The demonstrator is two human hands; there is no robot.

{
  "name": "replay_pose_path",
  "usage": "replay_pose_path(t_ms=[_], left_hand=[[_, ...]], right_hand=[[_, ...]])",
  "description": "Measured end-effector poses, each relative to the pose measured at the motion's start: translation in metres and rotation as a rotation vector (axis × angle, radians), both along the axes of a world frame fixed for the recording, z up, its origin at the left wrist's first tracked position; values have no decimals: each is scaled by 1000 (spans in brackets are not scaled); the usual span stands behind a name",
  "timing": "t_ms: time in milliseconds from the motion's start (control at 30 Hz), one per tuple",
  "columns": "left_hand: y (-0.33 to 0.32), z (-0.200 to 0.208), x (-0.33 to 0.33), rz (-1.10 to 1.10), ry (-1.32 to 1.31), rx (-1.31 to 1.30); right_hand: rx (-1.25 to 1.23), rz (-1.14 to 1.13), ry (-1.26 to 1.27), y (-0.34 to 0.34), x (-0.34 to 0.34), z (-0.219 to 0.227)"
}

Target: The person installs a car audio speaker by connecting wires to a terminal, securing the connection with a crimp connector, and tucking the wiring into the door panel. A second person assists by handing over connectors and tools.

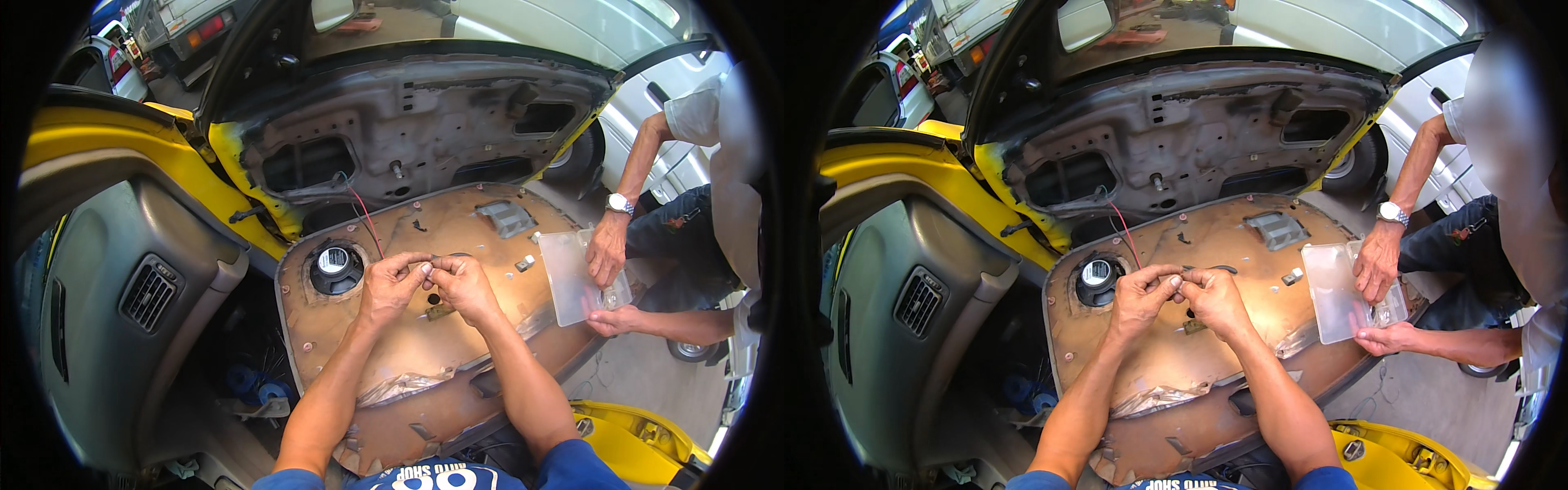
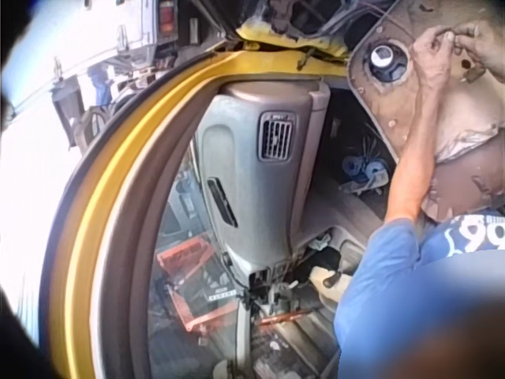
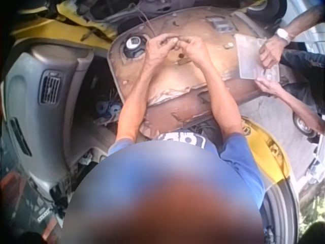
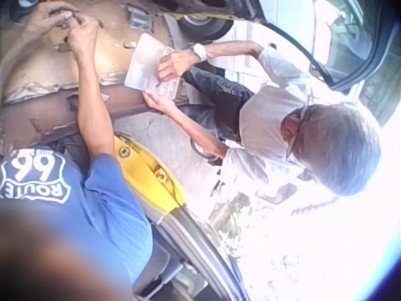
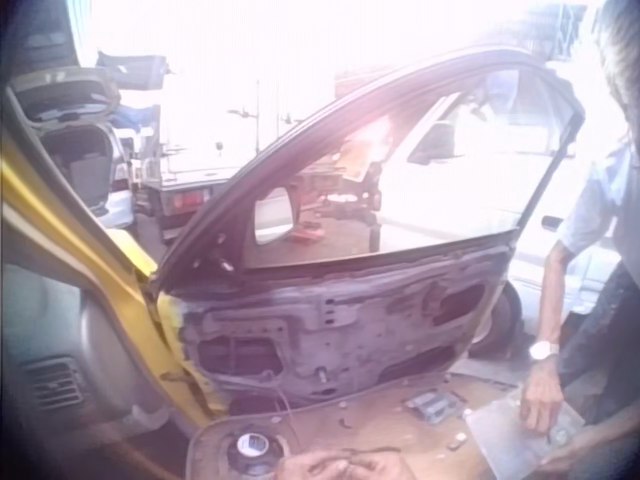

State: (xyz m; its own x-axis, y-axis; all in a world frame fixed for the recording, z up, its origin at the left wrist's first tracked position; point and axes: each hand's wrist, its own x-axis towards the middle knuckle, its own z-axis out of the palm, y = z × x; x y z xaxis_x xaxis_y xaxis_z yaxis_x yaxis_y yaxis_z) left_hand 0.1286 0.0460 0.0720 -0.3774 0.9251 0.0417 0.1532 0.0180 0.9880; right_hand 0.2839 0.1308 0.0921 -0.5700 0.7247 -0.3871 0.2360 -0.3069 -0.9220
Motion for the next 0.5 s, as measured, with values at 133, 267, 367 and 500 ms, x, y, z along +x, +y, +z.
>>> replay_pose_path(t_ms=[133,267,367,500], left_hand=[[3,-5,5,3,58,132],[1,-12,11,90,106,146],[-1,-18,-6,180,30,12],[-2,-32,-29,257,318,-372]], right_hand=[[60,-12,-2,-5,-4,-8],[58,-127,7,-5,-5,-14],[-106,-330,197,8,4,-16],[-212,-353,220,20,19,-28]])
